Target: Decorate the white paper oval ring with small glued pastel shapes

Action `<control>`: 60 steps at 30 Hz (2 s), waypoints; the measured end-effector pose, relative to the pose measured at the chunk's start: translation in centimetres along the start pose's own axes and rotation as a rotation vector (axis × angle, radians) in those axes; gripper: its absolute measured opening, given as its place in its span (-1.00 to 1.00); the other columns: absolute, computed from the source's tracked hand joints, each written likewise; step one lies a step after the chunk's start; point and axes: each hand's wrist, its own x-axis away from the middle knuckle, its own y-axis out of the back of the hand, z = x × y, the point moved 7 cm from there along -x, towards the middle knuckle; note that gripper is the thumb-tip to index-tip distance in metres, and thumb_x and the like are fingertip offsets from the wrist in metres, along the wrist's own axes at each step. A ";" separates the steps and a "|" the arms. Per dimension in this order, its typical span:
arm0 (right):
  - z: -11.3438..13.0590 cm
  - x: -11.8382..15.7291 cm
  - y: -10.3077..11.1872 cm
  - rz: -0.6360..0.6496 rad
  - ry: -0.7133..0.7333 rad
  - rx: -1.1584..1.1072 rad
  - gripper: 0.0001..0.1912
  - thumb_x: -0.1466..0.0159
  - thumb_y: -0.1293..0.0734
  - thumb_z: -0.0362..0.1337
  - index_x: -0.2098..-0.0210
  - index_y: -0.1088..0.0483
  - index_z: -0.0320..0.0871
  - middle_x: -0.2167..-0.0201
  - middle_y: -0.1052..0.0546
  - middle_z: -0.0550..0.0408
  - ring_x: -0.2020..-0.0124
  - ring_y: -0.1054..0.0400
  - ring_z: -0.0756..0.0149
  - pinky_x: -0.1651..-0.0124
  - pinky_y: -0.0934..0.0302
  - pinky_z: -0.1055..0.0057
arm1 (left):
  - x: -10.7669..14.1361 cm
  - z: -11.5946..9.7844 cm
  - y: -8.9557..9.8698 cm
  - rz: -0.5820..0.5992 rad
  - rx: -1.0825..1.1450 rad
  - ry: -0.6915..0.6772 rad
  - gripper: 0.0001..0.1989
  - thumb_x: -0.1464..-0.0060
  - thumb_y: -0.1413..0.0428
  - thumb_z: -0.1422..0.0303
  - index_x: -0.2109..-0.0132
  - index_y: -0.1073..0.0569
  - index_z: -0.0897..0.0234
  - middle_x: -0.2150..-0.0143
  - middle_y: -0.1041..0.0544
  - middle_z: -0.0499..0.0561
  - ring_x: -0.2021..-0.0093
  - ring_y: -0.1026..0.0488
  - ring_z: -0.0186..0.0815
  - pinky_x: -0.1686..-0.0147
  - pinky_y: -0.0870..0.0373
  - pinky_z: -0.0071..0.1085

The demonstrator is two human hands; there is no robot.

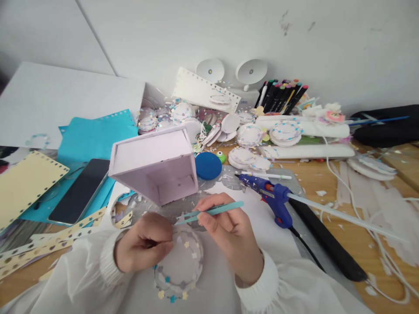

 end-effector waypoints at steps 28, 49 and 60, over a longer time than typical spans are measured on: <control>-0.4 0.2 0.6 -0.095 -0.066 -0.010 -0.87 -0.22 -0.37 -0.19 0.33 -0.37 -0.09 0.49 -0.32 0.20 0.50 -0.22 0.46 0.45 -0.12 0.47 | 0.3 0.9 0.2 0.009 -0.049 0.054 -0.62 -0.08 0.03 0.50 0.62 -0.01 0.26 0.67 0.02 -0.17 0.66 0.04 -0.49 0.65 0.07 -0.44; 0.9 0.0 0.0 -0.059 -0.040 0.089 -0.86 -0.18 -0.38 -0.20 0.40 -0.36 -0.11 0.51 -0.31 0.19 0.53 -0.22 0.43 0.50 -0.17 0.45 | 0.1 0.5 0.2 0.040 -0.084 0.026 -0.60 -0.11 0.02 0.45 0.62 0.01 0.25 0.68 -0.01 -0.16 0.65 0.04 -0.48 0.62 0.05 -0.44; 0.7 0.1 -0.3 -0.026 -0.032 0.131 -0.89 -0.20 -0.37 -0.22 0.39 -0.36 -0.10 0.49 -0.32 0.17 0.52 -0.24 0.42 0.48 -0.21 0.44 | -0.2 -0.1 0.1 0.016 -0.068 0.015 -0.60 -0.10 0.03 0.46 0.62 0.02 0.24 0.68 0.04 -0.18 0.66 0.07 -0.48 0.64 0.07 -0.44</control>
